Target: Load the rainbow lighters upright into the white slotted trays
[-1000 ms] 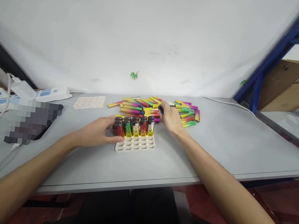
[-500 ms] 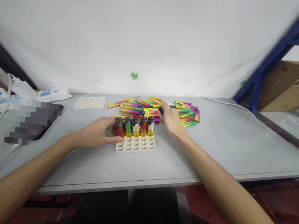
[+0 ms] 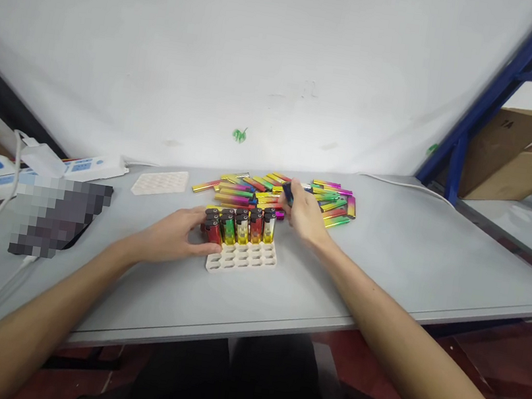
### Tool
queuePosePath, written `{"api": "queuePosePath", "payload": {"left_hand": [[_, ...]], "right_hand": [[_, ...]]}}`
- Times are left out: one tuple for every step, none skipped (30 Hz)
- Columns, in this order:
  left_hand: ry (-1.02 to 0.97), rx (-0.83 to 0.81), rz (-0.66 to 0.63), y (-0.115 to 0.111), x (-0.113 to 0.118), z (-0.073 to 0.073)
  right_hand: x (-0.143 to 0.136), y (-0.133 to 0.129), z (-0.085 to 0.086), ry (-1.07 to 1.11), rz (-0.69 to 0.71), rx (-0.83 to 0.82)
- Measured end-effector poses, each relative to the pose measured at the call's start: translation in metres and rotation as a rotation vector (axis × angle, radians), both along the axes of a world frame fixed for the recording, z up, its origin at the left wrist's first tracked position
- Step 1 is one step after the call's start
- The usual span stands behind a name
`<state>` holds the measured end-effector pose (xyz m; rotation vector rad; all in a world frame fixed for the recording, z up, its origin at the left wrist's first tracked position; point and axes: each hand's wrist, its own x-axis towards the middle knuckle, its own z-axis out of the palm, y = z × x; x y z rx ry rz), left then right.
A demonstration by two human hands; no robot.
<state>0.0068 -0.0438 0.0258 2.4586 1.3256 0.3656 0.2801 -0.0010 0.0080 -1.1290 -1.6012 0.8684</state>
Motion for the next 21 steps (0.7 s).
{"api": "queuePosePath", "payload": {"left_hand": [[0.007,0.002,0.002,0.0,0.0,0.0],[0.012,0.006,0.003,0.001,-0.001,-0.001],[0.012,0.01,0.001,0.001,-0.001,-0.001],[0.01,0.013,0.0,0.001,-0.001,-0.001],[0.006,0.015,-0.001,0.001,-0.001,-0.001],[0.002,0.017,0.001,0.001,0.0,-0.001],[0.0,0.017,0.004,0.001,0.0,-0.001],[-0.001,0.016,0.005,0.001,0.0,-0.001],[-0.005,0.014,0.003,0.0,0.001,0.0],[-0.011,0.01,-0.003,0.0,0.001,0.0],[-0.021,0.008,-0.011,0.0,0.001,0.001],[-0.032,0.007,-0.019,0.0,0.001,0.001],[-0.044,0.005,-0.026,0.0,0.001,0.001],[-0.056,0.005,-0.033,0.0,0.001,0.001],[-0.068,0.003,-0.039,0.0,0.0,0.001],[-0.079,0.001,-0.044,0.0,0.0,0.0],[-0.09,-0.001,-0.049,0.0,0.0,0.0],[-0.1,-0.004,-0.054,0.001,0.0,-0.001],[-0.111,-0.007,-0.059,0.001,0.001,-0.001],[-0.12,-0.01,-0.063,0.001,0.001,-0.002],[-0.13,-0.014,-0.066,0.001,0.002,-0.002]], "right_hand": [[0.0,-0.001,0.003,0.035,-0.013,-0.001],[0.001,-0.001,0.007,0.065,-0.02,0.007],[0.004,-0.001,0.011,0.086,-0.02,0.023],[0.007,-0.002,0.015,0.098,-0.01,0.049],[0.01,-0.003,0.02,0.114,0.002,0.076],[0.014,-0.004,0.025,0.137,0.017,0.099],[0.018,-0.006,0.03,0.161,0.033,0.112],[0.021,-0.009,0.034,0.186,0.053,0.117],[0.022,-0.012,0.038,0.207,0.075,0.122],[0.022,-0.017,0.041,0.217,0.102,0.126],[0.02,-0.022,0.043,0.216,0.131,0.134],[0.016,-0.027,0.044,0.2,0.16,0.148],[0.011,-0.033,0.043,0.168,0.185,0.171],[0.005,-0.039,0.042,0.117,0.203,0.201],[-0.001,-0.045,0.039,0.049,0.214,0.241],[-0.008,-0.049,0.036,-0.033,0.216,0.298],[-0.013,-0.053,0.032,-0.124,0.213,0.368],[-0.018,-0.056,0.029,-0.212,0.21,0.443],[-0.023,-0.057,0.025,-0.288,0.209,0.514],[-0.026,-0.058,0.021,-0.343,0.213,0.57],[-0.029,-0.058,0.018,-0.372,0.218,0.609]]}}
